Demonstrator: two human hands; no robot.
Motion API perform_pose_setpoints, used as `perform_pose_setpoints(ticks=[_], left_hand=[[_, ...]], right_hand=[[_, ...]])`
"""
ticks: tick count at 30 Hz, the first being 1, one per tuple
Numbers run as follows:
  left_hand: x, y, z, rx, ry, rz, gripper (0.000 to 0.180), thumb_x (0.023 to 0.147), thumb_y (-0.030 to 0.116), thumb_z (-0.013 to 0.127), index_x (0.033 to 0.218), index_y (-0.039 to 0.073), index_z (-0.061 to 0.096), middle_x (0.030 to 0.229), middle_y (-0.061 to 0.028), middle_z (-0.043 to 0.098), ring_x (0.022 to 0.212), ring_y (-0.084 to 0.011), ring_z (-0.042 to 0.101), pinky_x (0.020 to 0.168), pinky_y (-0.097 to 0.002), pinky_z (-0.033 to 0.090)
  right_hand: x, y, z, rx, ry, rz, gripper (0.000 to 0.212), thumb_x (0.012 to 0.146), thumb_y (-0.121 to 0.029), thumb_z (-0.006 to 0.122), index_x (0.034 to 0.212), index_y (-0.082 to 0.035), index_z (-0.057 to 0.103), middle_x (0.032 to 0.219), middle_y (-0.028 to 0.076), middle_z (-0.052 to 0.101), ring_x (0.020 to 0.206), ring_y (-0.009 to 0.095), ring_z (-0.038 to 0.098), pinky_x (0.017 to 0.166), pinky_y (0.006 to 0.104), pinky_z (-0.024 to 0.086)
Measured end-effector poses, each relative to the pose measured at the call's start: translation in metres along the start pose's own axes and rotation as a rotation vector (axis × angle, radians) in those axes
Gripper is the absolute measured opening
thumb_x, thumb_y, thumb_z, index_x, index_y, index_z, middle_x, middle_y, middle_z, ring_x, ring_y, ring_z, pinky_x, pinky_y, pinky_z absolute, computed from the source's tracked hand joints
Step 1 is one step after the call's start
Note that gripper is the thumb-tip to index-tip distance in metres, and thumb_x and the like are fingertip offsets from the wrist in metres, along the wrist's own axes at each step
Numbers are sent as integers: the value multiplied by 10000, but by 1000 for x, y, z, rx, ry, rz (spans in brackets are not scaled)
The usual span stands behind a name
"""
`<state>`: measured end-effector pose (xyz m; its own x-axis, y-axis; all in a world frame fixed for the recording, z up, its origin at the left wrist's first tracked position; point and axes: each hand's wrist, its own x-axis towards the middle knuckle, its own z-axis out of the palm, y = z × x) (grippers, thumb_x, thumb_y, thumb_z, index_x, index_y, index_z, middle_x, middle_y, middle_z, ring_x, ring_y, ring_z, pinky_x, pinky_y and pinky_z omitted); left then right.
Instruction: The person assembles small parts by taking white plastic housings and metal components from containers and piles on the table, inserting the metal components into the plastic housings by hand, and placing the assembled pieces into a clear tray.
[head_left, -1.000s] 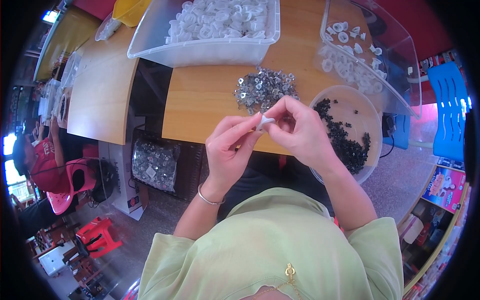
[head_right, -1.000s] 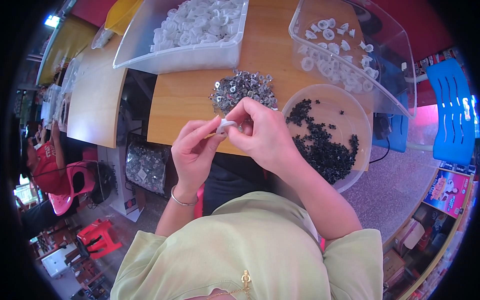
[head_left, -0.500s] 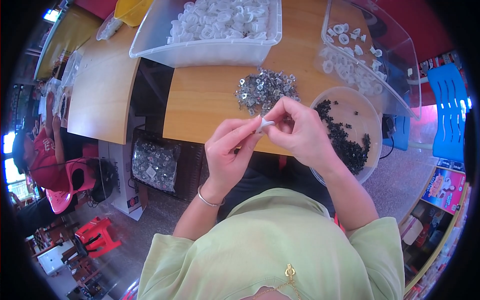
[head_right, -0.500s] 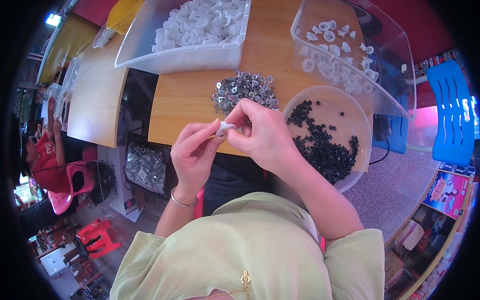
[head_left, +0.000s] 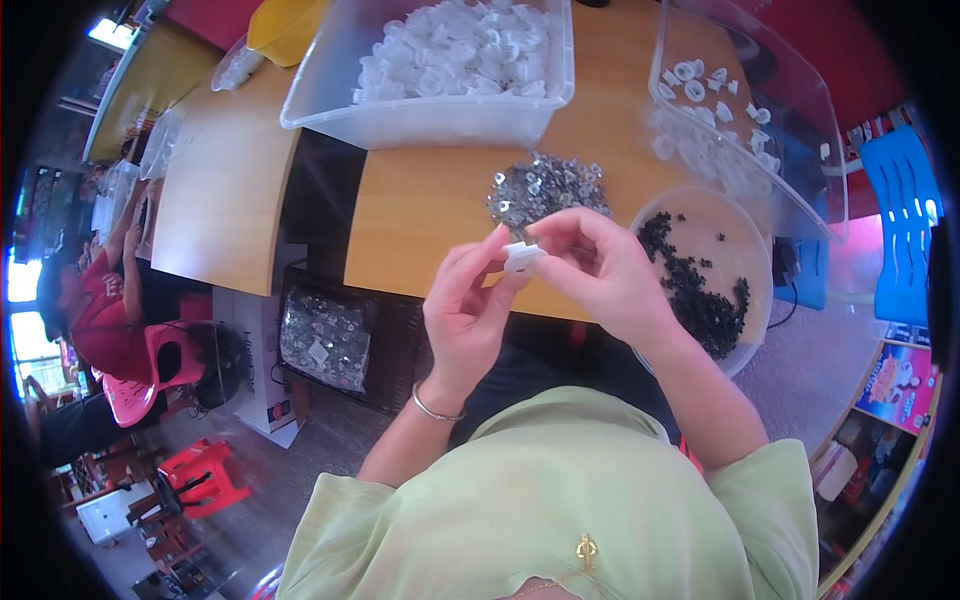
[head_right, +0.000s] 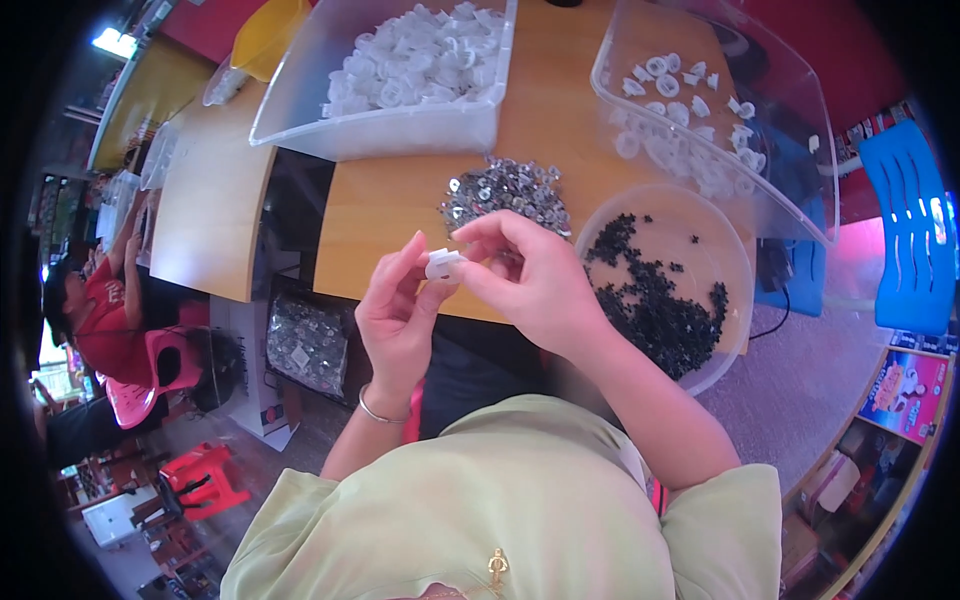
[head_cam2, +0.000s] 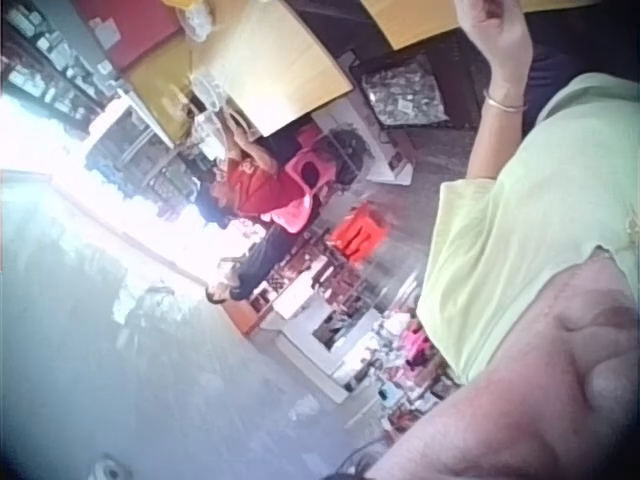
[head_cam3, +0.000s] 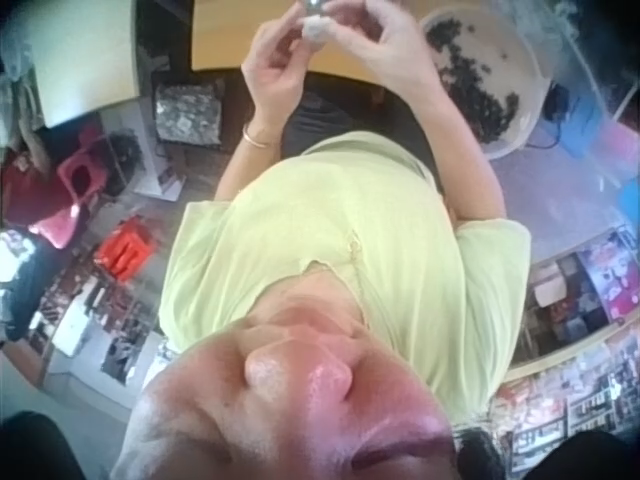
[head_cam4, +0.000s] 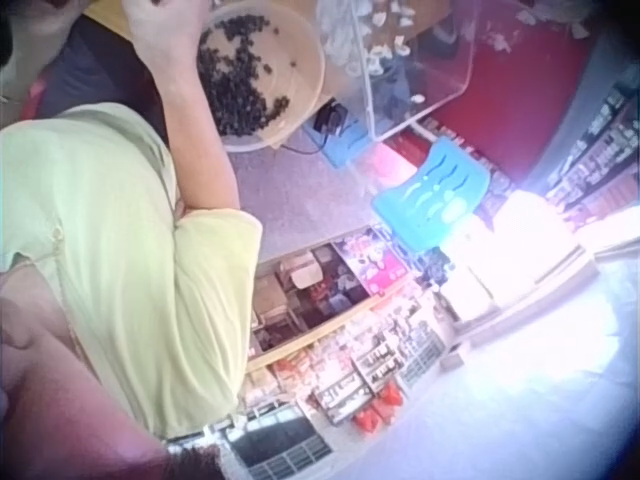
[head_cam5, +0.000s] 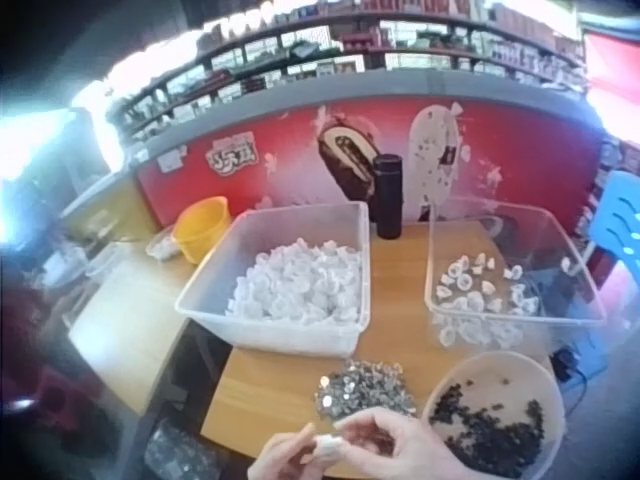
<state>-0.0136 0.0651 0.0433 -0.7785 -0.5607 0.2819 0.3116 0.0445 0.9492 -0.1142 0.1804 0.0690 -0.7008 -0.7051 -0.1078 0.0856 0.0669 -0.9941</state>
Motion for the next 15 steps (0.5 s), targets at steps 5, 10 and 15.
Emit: perform_pose_setpoints(ticks=[5,10,15], left_hand=[[1,1,-1,-118,57,-148,294,850,-42,566,1143,-24,551,987,-57,580,905,-122,584,801,-252,519],[6,13,6,-213,67,-213,232,862,-29,556,1094,-39,557,931,-76,622,882,-126,608,782,-263,531],[12,15,0,-153,-4,-278,160,841,-35,580,999,-38,554,929,-87,624,892,-134,615,769,-259,534]], right_hand=[[-8,3,7,8,16,-70,204,806,-86,655,997,-36,605,775,-37,604,558,20,407,516,191,362],[-6,7,7,-54,47,-142,128,825,-83,626,933,-16,619,767,2,617,557,39,444,518,207,378],[-5,6,2,-177,43,-159,104,833,-84,597,887,3,613,730,38,601,567,65,491,521,227,391]])
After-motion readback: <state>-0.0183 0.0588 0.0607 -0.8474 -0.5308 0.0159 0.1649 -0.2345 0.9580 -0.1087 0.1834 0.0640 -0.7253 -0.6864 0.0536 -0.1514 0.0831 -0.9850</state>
